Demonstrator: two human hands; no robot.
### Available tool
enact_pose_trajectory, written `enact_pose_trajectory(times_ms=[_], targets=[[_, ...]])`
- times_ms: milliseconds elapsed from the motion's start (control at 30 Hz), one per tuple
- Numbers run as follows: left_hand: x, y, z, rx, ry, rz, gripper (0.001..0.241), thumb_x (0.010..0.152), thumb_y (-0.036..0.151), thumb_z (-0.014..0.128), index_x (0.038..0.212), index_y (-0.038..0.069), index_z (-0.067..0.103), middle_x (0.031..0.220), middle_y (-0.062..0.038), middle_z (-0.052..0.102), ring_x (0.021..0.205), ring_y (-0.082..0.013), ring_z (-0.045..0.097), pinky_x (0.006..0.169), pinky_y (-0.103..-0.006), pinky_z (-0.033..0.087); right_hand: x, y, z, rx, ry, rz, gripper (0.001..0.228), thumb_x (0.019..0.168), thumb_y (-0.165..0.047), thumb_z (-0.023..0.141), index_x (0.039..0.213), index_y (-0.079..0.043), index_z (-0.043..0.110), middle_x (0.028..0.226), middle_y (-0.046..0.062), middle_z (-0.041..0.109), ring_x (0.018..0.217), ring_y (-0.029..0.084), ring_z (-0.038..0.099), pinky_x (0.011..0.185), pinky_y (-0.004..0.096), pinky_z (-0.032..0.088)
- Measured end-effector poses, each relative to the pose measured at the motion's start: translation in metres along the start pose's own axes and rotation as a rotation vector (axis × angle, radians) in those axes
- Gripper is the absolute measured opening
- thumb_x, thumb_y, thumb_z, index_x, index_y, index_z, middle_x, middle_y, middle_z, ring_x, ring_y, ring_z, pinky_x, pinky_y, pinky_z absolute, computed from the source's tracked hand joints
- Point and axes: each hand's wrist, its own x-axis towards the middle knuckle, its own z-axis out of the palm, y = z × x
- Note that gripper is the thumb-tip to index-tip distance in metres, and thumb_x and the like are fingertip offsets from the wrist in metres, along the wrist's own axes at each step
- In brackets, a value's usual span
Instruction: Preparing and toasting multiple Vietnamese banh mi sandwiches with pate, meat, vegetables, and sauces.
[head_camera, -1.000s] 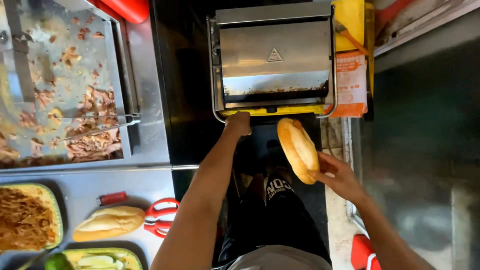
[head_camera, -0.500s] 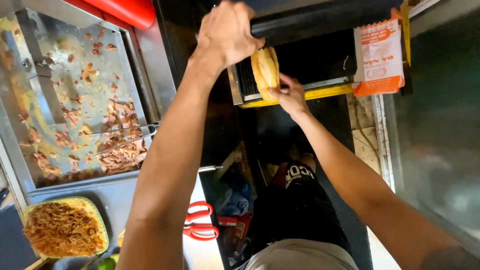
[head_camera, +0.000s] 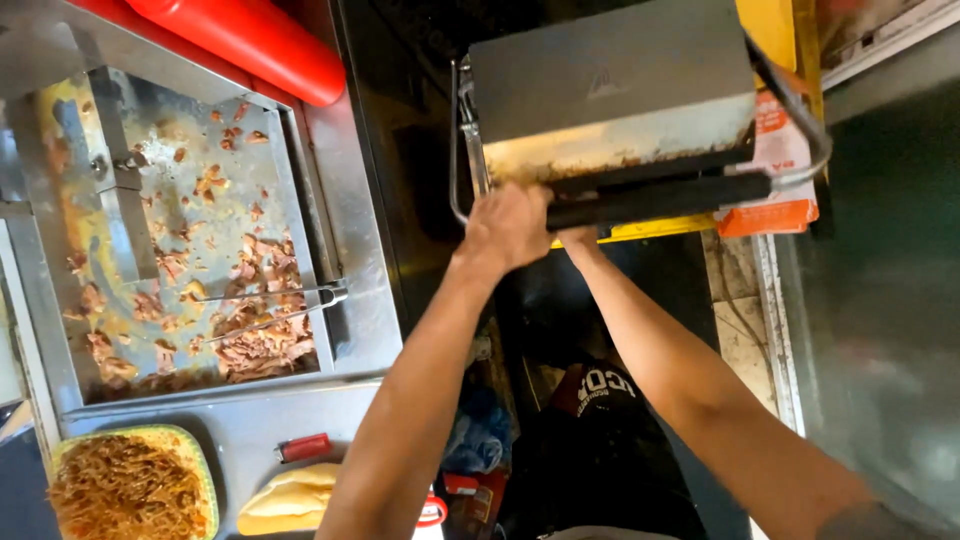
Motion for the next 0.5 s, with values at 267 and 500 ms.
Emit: enact_pose_trajectory(times_ms=[267,500], targets=[[0.022,-0.026,0.151,-0.111,-0.075,-0.105,0.032,0.074,0.02,0.079,0.103,0.005,0.075,0.109,-0.021,0.071,0.104,-0.0396,0.068,0.085,-0.0536,0.057,-0.128,-0.096,-0.107,-0.315,-0.4,0.63,0.025,0.1,-0.025,0.07,0.103,0.0,0.073,0.086,0.014,0.077,0.068,0.018,0.07,0.06,0.031,0.053],[-0.042,-0.012,0.128,-0.243,0.082,-0.137,0.036,0.074,0.023,0.073,0.106,0.009,0.077,0.11,-0.018,0.073,0.105,-0.0354,0.071,0.09,-0.0493,0.057,-0.092,-0.173,-0.149,-0.351,-0.614,0.663,0.039,0.101,-0.03,0.062,0.129,-0.005,0.07,0.105,0.012,0.078,0.082,0.017,0.073,0.069,0.029,0.054]])
